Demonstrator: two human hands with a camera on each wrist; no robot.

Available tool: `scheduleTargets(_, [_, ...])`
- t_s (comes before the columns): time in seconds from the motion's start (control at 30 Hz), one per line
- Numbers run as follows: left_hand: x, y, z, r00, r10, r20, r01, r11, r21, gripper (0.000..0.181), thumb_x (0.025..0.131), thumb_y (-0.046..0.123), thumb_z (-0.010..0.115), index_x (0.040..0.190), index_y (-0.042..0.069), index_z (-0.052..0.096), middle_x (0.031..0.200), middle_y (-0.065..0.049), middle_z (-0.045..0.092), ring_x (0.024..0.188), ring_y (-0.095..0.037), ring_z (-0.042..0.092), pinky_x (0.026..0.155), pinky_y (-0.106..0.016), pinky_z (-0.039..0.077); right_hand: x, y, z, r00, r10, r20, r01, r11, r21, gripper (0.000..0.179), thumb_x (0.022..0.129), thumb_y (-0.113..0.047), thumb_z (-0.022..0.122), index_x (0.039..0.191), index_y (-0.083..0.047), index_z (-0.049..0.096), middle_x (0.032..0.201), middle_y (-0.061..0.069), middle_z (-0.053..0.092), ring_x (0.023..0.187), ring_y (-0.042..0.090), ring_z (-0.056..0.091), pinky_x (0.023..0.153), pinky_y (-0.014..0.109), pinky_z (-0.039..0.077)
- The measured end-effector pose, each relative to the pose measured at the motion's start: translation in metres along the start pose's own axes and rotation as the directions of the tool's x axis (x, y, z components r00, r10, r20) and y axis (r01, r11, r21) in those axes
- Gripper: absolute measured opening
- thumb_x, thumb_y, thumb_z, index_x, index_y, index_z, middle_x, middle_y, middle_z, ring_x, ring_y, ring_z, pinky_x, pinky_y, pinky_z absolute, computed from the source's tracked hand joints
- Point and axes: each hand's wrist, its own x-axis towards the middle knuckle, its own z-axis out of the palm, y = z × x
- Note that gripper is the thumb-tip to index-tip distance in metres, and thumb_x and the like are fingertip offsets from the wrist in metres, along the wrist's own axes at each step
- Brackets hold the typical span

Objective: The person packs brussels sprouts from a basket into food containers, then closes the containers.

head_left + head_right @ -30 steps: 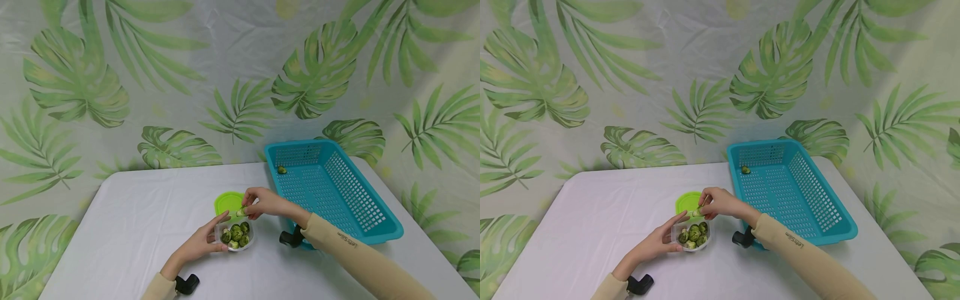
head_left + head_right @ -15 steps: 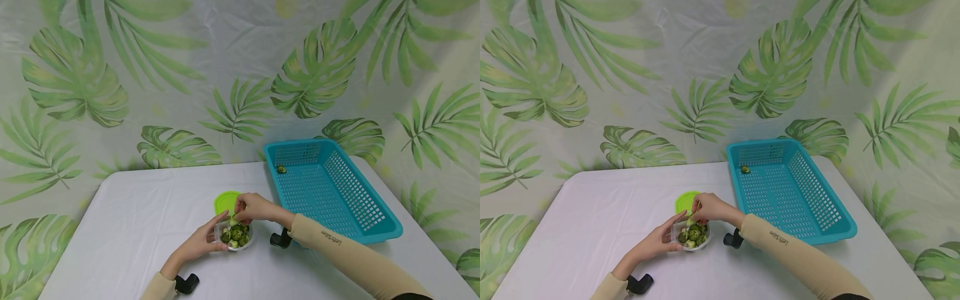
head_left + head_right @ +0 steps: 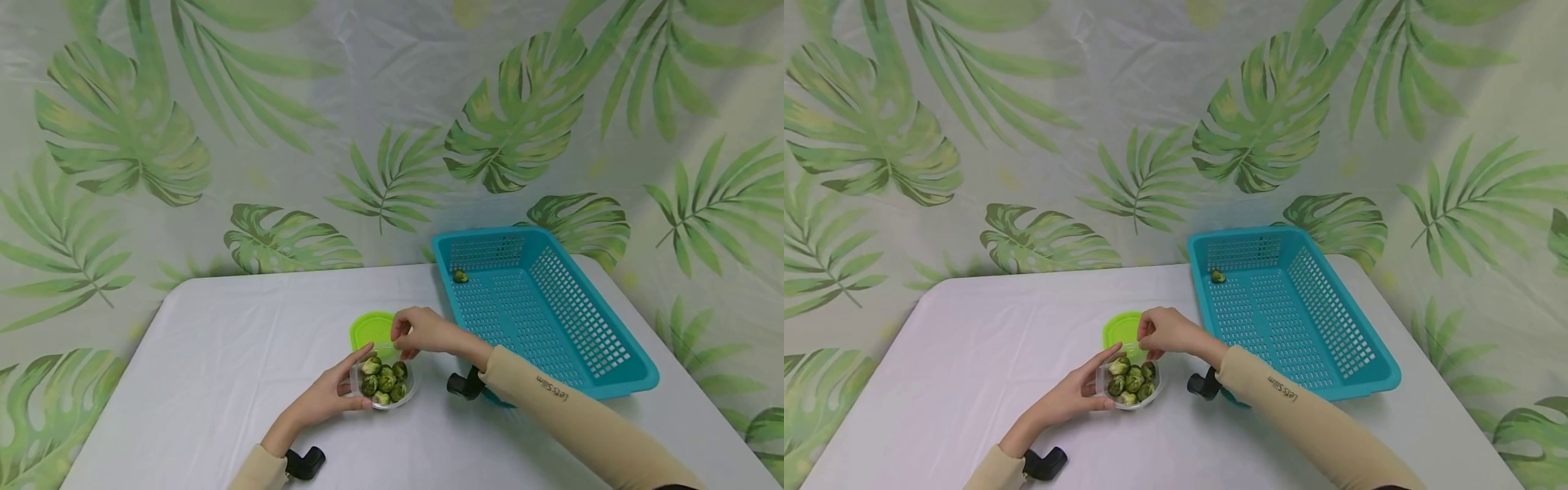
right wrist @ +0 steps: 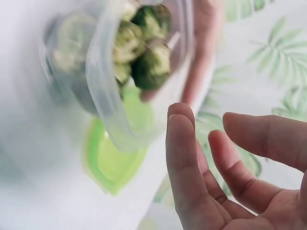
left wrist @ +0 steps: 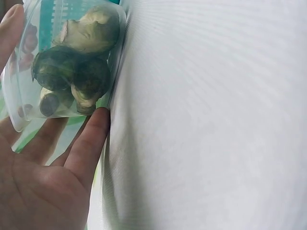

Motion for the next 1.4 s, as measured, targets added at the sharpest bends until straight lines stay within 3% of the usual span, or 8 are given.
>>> scheduleTargets(0.2, [0.001, 0.000, 0.000, 1.000, 0.003, -0.002, -0.003, 1.000, -0.010, 0.088, 0.086, 0.017, 0.074, 0.155, 0.017, 0.019, 0.153, -0.010, 0.028, 0.135, -0.030, 0.033, 0.100, -0.035, 0.042, -0.007, 0.001, -0.028, 0.999, -0.025, -0.040, 0.028, 0.997, 0.076, 0.005, 0.092, -0.001, 0.058, 0.094, 0.004, 0.058, 0.084, 0.015, 0.058, 0.071, 0.024, 0.067, 0.066, 0.034, 0.057])
scheduleTargets(0.47, [0.001, -0.002, 0.001, 1.000, 0.007, -0.002, -0.007, 0.999, -0.034, 0.090, 0.084, 0.016, 0.075, 0.154, 0.015, 0.019, 0.154, -0.011, 0.027, 0.134, -0.031, 0.036, 0.098, -0.028, 0.043, -0.008, 0.015, -0.063, 0.993, -0.012, -0.115, 0.034, 0.981, 0.191, 0.019, 0.094, -0.005, 0.057, 0.106, 0.010, 0.055, 0.091, 0.021, 0.056, 0.083, 0.031, 0.067, 0.072, 0.038, 0.057])
scheduleTargets(0.63, [0.000, -0.002, 0.000, 1.000, 0.005, -0.004, -0.006, 1.000, -0.018, 0.090, 0.084, 0.018, 0.075, 0.154, 0.016, 0.019, 0.154, -0.011, 0.027, 0.135, -0.032, 0.033, 0.100, -0.030, 0.042, -0.007, 0.024, -0.080, 0.985, 0.007, -0.174, 0.032, 0.974, 0.224, 0.020, 0.095, -0.008, 0.058, 0.109, 0.007, 0.055, 0.098, 0.024, 0.057, 0.088, 0.034, 0.065, 0.075, 0.040, 0.056])
scheduleTargets(0.83, [0.000, -0.001, 0.000, 1.000, 0.008, -0.004, -0.008, 1.000, 0.001, 0.090, 0.085, 0.019, 0.075, 0.155, 0.017, 0.019, 0.154, -0.010, 0.027, 0.136, -0.033, 0.030, 0.101, -0.036, 0.041, -0.004, 0.040, -0.096, 0.970, 0.015, -0.244, 0.056, 0.958, 0.281, 0.024, 0.097, -0.007, 0.056, 0.115, 0.009, 0.052, 0.109, 0.028, 0.055, 0.090, 0.035, 0.063, 0.083, 0.052, 0.052])
scheduleTargets(1.0, [0.000, -0.001, 0.000, 1.000, 0.008, 0.001, -0.008, 1.000, 0.002, 0.089, 0.085, 0.020, 0.075, 0.155, 0.017, 0.019, 0.154, -0.010, 0.027, 0.136, -0.033, 0.030, 0.101, -0.036, 0.041, -0.002, 0.051, -0.106, 0.954, 0.016, -0.299, 0.077, 0.951, 0.300, 0.032, 0.098, -0.008, 0.054, 0.121, 0.014, 0.048, 0.109, 0.026, 0.055, 0.093, 0.040, 0.060, 0.082, 0.046, 0.054])
scheduleTargets(1.17, [0.000, 0.000, 0.000, 1.000, 0.001, 0.006, -0.001, 1.000, -0.013, 0.089, 0.085, 0.020, 0.075, 0.155, 0.017, 0.019, 0.154, -0.010, 0.026, 0.136, -0.033, 0.031, 0.100, -0.033, 0.041, 0.002, 0.063, -0.115, 0.938, 0.058, -0.342, 0.043, 0.959, 0.280, 0.032, 0.099, -0.008, 0.053, 0.123, 0.012, 0.048, 0.108, 0.022, 0.057, 0.096, 0.039, 0.059, 0.080, 0.040, 0.055])
scheduleTargets(1.4, [0.000, -0.001, 0.000, 1.000, -0.009, 0.003, 0.009, 1.000, 0.016, 0.088, 0.086, 0.020, 0.074, 0.155, 0.018, 0.019, 0.154, -0.008, 0.027, 0.137, -0.031, 0.030, 0.101, -0.037, 0.041, 0.011, 0.084, -0.125, 0.928, 0.099, -0.359, 0.000, 0.964, 0.266, 0.035, 0.100, -0.009, 0.049, 0.128, 0.011, 0.045, 0.126, 0.030, 0.048, 0.108, 0.047, 0.051, 0.085, 0.042, 0.053])
